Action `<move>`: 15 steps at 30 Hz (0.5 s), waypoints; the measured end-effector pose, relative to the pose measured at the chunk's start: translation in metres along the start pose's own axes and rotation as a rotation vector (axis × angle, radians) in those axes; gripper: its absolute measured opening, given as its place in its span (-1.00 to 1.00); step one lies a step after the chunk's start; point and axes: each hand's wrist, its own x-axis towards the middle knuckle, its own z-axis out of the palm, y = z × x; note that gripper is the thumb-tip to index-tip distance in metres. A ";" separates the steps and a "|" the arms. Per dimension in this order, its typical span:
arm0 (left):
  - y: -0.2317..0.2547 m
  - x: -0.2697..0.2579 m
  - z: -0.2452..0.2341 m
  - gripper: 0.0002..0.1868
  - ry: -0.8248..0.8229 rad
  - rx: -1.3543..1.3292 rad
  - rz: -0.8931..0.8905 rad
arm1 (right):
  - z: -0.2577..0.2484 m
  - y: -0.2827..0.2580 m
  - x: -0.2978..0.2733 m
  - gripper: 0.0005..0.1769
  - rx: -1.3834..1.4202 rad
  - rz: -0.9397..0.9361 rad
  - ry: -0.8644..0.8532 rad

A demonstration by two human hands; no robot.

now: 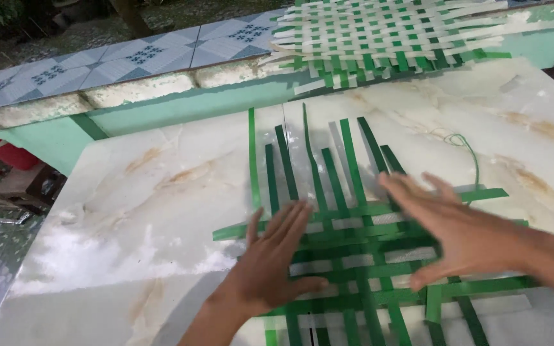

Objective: Weaving green and white plastic strips together on a table to form a flat mat.

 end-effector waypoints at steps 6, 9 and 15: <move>-0.017 -0.036 -0.030 0.02 0.011 -0.070 -0.099 | 0.012 0.072 0.002 0.67 -0.205 -0.106 0.221; -0.024 -0.039 -0.026 0.03 -0.026 -0.108 -0.135 | 0.021 0.064 0.001 0.69 -0.137 -0.009 0.091; -0.028 -0.026 -0.017 0.20 -0.162 -0.214 -0.342 | 0.017 0.036 0.018 0.57 0.092 0.044 -0.057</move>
